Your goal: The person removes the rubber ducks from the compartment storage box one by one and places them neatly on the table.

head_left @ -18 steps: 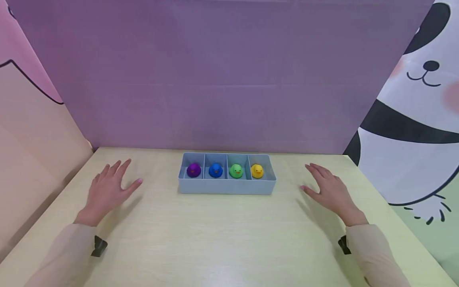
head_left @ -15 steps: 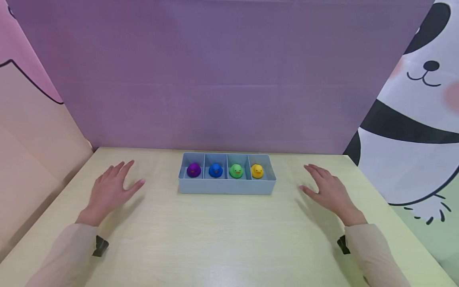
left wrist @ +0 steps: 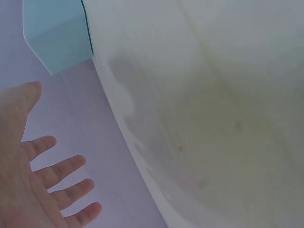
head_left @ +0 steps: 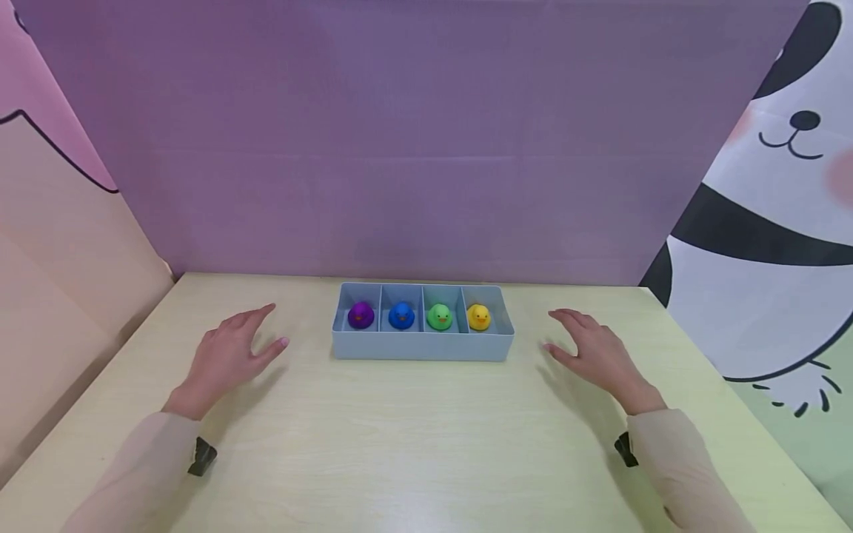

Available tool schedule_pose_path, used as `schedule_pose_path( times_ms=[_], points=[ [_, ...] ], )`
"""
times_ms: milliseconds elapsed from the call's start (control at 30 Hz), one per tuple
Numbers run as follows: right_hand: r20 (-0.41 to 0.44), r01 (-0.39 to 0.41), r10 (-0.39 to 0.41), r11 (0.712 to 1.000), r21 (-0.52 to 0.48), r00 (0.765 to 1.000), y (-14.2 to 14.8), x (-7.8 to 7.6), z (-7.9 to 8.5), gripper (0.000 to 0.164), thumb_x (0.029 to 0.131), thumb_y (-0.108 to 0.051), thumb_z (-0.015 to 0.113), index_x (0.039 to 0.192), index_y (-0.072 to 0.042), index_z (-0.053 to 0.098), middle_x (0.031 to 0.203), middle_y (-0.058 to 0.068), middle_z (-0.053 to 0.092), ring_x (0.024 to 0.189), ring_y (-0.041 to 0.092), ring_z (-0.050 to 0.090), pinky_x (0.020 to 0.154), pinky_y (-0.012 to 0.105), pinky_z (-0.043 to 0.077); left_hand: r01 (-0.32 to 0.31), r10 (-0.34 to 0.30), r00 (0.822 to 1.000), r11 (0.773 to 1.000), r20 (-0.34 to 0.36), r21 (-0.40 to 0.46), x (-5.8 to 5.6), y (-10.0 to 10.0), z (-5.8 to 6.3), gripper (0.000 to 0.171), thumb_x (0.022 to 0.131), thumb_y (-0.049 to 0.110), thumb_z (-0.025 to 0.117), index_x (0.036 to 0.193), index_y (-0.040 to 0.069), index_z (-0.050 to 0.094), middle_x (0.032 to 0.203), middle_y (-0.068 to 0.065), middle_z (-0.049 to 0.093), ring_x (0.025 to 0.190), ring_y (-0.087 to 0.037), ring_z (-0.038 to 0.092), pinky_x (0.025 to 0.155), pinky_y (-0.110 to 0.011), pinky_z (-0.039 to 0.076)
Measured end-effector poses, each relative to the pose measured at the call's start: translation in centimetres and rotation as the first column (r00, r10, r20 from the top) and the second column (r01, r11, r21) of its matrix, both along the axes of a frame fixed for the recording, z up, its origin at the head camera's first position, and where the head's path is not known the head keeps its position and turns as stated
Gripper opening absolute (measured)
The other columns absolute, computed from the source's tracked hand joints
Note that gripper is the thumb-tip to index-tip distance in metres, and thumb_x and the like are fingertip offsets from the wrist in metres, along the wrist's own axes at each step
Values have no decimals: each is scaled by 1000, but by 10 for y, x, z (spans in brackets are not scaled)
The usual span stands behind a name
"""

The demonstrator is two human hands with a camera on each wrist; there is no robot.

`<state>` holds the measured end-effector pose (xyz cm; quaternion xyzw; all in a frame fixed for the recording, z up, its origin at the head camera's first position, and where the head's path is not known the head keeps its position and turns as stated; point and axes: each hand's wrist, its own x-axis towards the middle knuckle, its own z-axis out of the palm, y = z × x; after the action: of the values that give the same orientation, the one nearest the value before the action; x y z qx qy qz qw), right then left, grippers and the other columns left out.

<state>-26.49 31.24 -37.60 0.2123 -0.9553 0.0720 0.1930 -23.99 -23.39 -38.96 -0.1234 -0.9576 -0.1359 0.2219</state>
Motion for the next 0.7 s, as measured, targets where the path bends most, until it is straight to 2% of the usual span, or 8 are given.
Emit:
schedule_pose_path(
  times_ms=[433, 700],
  points=[
    [76, -19, 21, 999, -28, 997, -18, -7, 3, 51, 83, -29, 63, 126, -5, 49, 126, 16, 52, 114, 36, 49, 86, 55, 43, 50, -51, 998, 998, 32, 37, -5, 21, 2, 58, 84, 46, 56, 131, 13, 47, 122, -18, 58, 107, -37, 55, 78, -59, 43],
    [37, -58, 60, 997, -45, 998, -28, -15, 9, 47, 83, -26, 63, 124, -6, 50, 123, 15, 54, 111, 35, 52, 85, 55, 43, 72, -73, 997, 996, 11, 50, -10, 31, 8, 56, 84, 45, 58, 129, 14, 50, 120, -15, 60, 103, -37, 57, 77, -57, 45]
  ],
)
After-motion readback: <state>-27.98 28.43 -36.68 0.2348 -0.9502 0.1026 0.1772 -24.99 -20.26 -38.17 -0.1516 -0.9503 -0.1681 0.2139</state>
